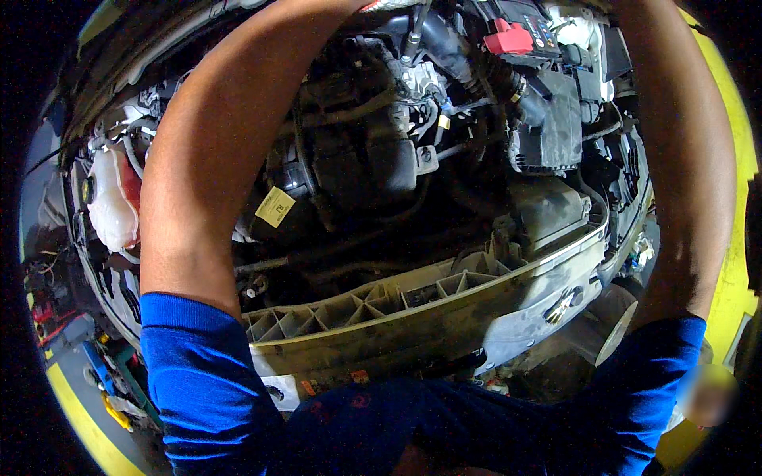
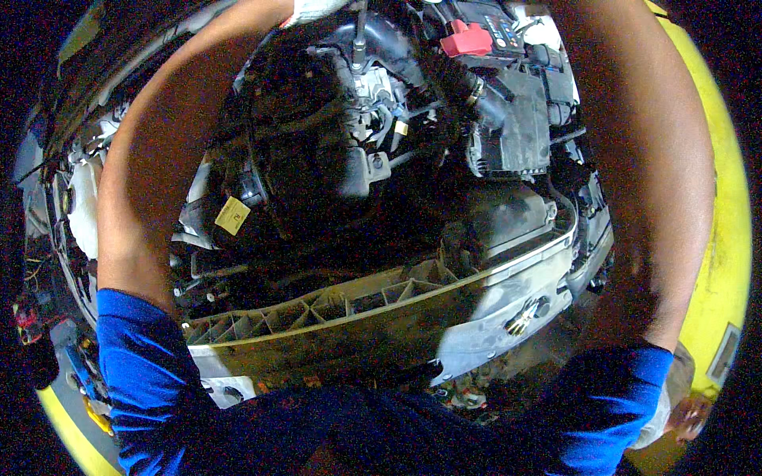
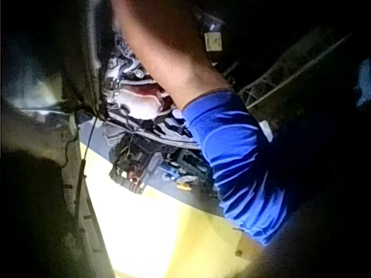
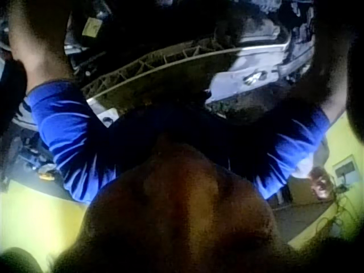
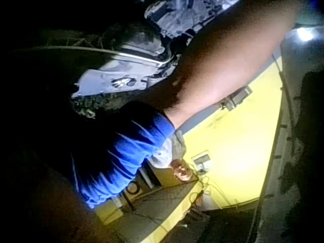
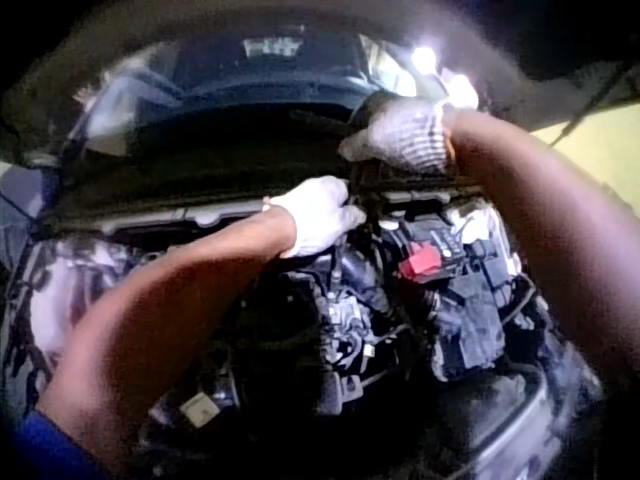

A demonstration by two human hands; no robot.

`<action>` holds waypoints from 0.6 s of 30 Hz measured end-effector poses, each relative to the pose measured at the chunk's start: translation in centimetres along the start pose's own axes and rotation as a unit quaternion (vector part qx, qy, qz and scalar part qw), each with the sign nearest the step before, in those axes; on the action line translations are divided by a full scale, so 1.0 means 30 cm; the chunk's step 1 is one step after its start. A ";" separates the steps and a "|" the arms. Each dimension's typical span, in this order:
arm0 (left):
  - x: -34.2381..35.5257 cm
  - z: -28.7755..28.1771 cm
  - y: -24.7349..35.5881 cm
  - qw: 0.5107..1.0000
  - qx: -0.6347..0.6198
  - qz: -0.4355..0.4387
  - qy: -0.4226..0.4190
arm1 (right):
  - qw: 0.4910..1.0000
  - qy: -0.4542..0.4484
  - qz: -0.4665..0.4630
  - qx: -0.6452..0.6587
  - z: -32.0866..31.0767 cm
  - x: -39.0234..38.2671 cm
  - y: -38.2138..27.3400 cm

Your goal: The person manipulates connectors and components within a vehicle engine bay, detaching an air intake hose with a screwdriver and handling wiring and plastic housings by hand.

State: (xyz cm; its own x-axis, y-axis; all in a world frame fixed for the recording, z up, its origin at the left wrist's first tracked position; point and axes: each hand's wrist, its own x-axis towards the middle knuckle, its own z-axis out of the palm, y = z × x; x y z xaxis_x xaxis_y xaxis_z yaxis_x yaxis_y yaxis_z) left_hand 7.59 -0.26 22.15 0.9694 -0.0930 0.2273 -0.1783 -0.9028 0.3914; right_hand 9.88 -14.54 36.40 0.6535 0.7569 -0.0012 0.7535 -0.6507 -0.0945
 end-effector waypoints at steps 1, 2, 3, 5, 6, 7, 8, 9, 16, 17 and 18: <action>-0.002 0.004 -0.001 1.000 -0.009 0.001 0.003 | 0.999 0.012 -0.003 -0.030 0.009 0.010 0.011; -0.009 0.016 -0.006 1.000 -0.019 0.002 0.005 | 0.998 0.023 -0.006 -0.061 0.039 0.035 0.035; -0.018 0.023 -0.014 1.000 -0.028 0.000 0.009 | 0.995 0.034 -0.011 -0.091 0.069 0.066 0.055; -0.015 0.021 0.020 0.997 -0.062 -0.025 0.030 | 0.991 0.010 -0.088 -0.097 0.063 0.094 0.119; -0.017 0.017 0.035 0.993 -0.099 -0.022 0.057 | 0.987 -0.023 -0.101 -0.121 0.045 0.122 0.133; -0.017 0.010 0.041 0.987 -0.134 -0.020 0.084 | 0.981 -0.054 -0.115 -0.145 0.021 0.140 0.133; -0.023 0.002 0.020 0.991 -0.067 -0.037 0.113 | 0.971 -0.072 -0.091 -0.207 -0.010 0.062 -0.005; -0.041 -0.002 0.001 0.990 -0.075 -0.050 0.109 | 0.965 -0.062 -0.129 -0.220 0.011 0.085 -0.028; 0.036 0.076 -0.075 0.987 -0.060 -0.059 0.138 | 0.932 0.042 -0.228 -0.280 0.025 0.040 -0.053; 0.010 0.032 -0.010 0.987 -0.074 -0.083 0.114 | 0.950 0.052 -0.123 -0.282 0.028 0.054 -0.051; 0.002 0.012 0.030 0.986 -0.088 -0.106 0.089 | 0.976 0.084 -0.027 -0.201 0.035 0.082 -0.033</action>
State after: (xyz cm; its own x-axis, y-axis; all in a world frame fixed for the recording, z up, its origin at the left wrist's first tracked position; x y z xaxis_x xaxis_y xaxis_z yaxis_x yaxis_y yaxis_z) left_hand 7.55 -1.23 22.20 0.9458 0.1799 0.2703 -0.0163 -0.8051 0.5929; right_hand 10.65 -11.97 35.44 0.5890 0.7925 0.1584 0.7333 -0.6064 0.3074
